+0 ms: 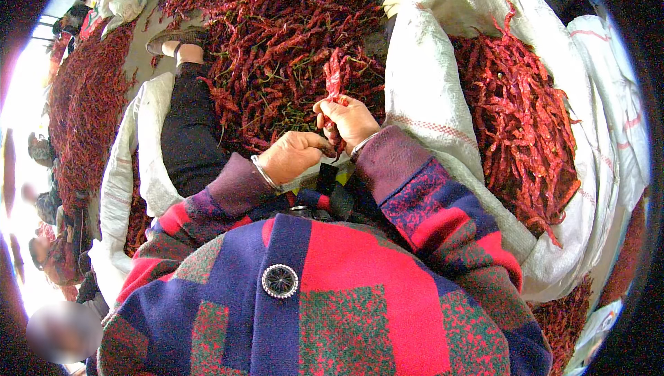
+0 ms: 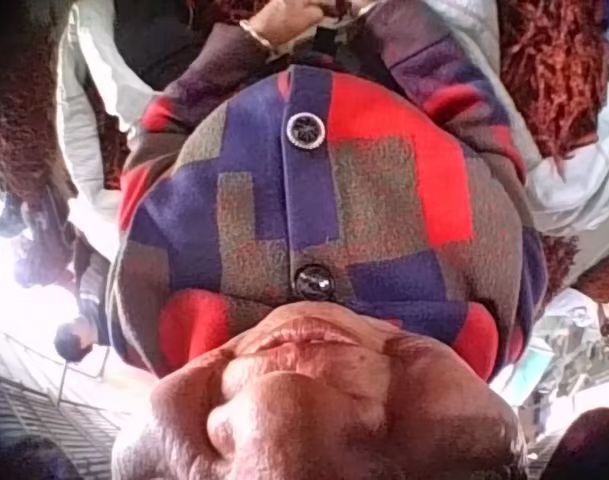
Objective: The person sits on the ground and repeatedly picks dried red chilies from a large pile, removes the stems by hand, and places the de-stemmed chilies into a white sack beside them. The process continues throughout the clip with consistent hand motions.
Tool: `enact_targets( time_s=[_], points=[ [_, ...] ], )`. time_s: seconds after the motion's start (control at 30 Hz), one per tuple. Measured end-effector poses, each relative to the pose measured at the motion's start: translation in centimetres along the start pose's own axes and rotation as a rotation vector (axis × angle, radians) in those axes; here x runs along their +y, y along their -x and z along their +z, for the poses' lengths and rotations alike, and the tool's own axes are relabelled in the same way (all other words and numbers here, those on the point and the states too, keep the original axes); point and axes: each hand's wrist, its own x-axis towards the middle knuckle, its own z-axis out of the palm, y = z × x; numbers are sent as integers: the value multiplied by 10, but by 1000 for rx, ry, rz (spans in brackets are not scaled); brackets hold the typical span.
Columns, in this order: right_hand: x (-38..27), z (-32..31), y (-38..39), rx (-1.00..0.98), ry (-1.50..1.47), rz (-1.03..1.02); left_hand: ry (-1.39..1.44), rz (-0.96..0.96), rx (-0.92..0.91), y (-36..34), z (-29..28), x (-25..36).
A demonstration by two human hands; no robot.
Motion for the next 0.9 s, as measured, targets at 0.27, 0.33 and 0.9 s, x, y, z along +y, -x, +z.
enact_targets(
  time_s=[0.27,0.33,0.9],
  points=[
    [-16,3,10,71,-52,62,-905,-135,317,32,-49,-53],
    [-16,2,9,52,-65,57,-1078,-249,229,28,-41,-47],
    [-9,3,3,36,-123,74,-582,-287,410,49,-74,-38]
  ],
)
